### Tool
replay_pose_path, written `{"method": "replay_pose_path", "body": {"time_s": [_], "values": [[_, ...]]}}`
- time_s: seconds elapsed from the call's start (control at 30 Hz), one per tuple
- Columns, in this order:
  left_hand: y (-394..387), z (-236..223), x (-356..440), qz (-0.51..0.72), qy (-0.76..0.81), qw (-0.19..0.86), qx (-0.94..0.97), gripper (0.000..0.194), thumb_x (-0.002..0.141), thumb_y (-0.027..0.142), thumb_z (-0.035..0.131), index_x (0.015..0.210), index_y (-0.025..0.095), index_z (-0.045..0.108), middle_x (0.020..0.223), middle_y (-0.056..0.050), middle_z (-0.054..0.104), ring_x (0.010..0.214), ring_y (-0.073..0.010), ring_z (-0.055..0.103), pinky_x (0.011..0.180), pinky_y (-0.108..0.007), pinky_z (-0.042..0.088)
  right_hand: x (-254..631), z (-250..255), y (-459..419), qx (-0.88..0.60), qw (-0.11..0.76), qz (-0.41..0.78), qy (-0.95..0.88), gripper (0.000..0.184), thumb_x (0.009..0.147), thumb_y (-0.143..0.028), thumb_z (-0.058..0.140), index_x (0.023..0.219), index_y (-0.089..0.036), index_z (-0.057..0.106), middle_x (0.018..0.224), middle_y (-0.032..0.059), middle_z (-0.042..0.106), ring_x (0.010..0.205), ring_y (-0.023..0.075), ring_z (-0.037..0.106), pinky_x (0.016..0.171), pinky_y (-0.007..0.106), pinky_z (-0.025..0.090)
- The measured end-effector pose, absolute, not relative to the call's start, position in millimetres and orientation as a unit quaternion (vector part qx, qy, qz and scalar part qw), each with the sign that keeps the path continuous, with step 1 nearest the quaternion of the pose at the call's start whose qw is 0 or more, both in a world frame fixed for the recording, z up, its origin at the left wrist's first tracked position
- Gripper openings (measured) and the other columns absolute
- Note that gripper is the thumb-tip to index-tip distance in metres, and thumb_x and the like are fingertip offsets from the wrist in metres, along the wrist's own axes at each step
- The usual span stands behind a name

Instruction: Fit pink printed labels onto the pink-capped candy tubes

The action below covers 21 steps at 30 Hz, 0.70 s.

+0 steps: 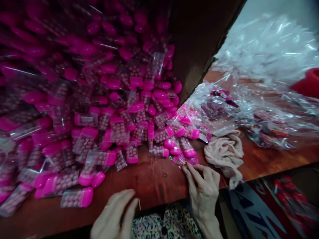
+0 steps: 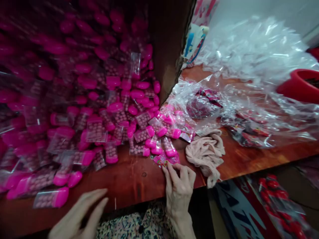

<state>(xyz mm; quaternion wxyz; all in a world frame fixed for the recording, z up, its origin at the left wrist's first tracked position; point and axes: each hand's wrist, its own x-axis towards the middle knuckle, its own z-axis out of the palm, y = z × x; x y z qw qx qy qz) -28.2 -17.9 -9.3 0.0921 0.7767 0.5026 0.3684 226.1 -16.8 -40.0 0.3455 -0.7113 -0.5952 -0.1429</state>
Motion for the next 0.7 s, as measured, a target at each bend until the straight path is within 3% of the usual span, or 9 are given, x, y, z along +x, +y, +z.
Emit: {"method": "replay_pose_path", "body": {"time_s": [0.13, 0.33, 0.53, 0.7], "values": [[-2.6, -8.6, 35.1, 0.4, 0.397, 0.177, 0.807, 0.02, 0.081, 0.002, 0.054, 0.096, 0.013, 0.06, 0.081, -0.007, 0.07, 0.075, -0.0165, 0.066, 0.074, -0.026, 0.054, 223.6, -40.3, -14.1, -0.709, 0.364, -0.133, -0.589, 0.018, 0.091, -0.024, 0.055, 0.088, -0.017, 0.07, 0.077, 0.0065, 0.059, 0.076, 0.0192, 0.048, 0.066, 0.033, 0.045], [9.6, -8.6, 80.8, 0.387, 0.402, 0.206, 0.804, 0.014, 0.087, 0.009, 0.047, 0.085, 0.015, 0.06, 0.071, -0.006, 0.066, 0.064, -0.0172, 0.063, 0.062, -0.029, 0.055, 228.7, -30.0, -20.7, -0.729, 0.372, -0.066, -0.571, 0.02, 0.091, -0.029, 0.054, 0.099, -0.017, 0.068, 0.086, 0.0076, 0.06, 0.083, 0.0204, 0.051, 0.071, 0.035, 0.048], [17.2, -22.5, 108.2, 0.349, 0.406, 0.102, 0.838, 0.021, 0.086, 0.011, 0.049, 0.1, 0.009, 0.064, 0.104, -0.016, 0.069, 0.094, -0.0266, 0.063, 0.077, -0.038, 0.058, 241.3, -30.2, -19.6, -0.76, 0.32, -0.102, -0.556, 0.027, 0.094, -0.029, 0.044, 0.105, -0.014, 0.065, 0.095, 0.0122, 0.059, 0.089, 0.0251, 0.049, 0.077, 0.042, 0.045], [14.5, -36.3, 101.7, 0.294, 0.388, 0.059, 0.872, 0.023, 0.086, 0.014, 0.05, 0.101, 0.01, 0.066, 0.114, -0.013, 0.067, 0.108, -0.0329, 0.058, 0.081, -0.043, 0.058, 223.5, -37.0, -25.8, -0.746, 0.306, -0.078, -0.586, 0.025, 0.095, -0.024, 0.044, 0.108, -0.013, 0.062, 0.1, 0.0128, 0.056, 0.089, 0.0235, 0.048, 0.076, 0.039, 0.044]]}}
